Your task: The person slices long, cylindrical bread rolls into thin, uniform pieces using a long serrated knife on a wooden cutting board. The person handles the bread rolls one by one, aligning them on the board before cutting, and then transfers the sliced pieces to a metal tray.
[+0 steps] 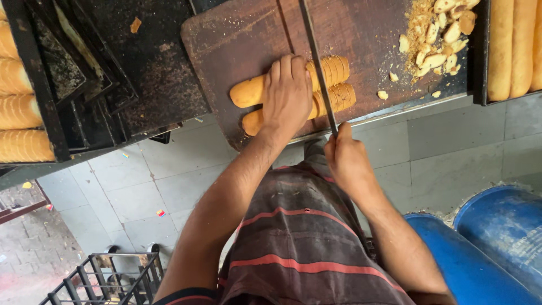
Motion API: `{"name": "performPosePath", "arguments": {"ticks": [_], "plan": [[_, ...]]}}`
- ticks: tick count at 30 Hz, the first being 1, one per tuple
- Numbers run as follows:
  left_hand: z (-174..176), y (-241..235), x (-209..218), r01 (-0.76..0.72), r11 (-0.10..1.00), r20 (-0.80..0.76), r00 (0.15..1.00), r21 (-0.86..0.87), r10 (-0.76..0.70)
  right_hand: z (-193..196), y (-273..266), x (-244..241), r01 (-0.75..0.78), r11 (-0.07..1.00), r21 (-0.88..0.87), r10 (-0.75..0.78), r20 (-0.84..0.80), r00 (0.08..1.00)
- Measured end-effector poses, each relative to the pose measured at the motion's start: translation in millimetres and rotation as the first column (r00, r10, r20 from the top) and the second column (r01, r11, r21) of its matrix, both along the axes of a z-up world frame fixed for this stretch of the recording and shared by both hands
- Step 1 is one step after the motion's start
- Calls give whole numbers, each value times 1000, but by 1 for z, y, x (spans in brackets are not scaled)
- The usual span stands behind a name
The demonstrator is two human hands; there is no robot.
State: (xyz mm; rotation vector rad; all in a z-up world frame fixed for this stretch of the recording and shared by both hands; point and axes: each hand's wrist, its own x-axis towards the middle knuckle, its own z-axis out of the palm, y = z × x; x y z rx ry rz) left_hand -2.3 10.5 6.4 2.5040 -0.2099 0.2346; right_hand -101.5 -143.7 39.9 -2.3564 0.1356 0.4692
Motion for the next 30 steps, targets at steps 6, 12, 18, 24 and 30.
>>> {"name": "performPosePath", "arguments": {"ticks": [6, 12, 18, 24, 30], "plan": [[5, 5, 2, 20, 998, -65, 998, 59, -16, -18, 10, -11, -1, 997, 78, 0, 18, 1000], [5, 5, 3, 8, 998, -33, 999, 67, -6, -23, -11, -56, -43, 998, 37, 47, -114, 992], [2, 5, 4, 30, 997, -43, 999, 77, -26, -46, -2, -36, -114, 992, 47, 115, -12, 993], [1, 3, 5, -14, 997, -23, 1000, 80, 15, -49, -1, -30, -93, 995, 31, 93, -20, 995], [-3, 1, 5, -14, 997, -26, 1000, 79, 17, -37, -18, -62, -172, 983, 57, 177, -105, 979]]}}
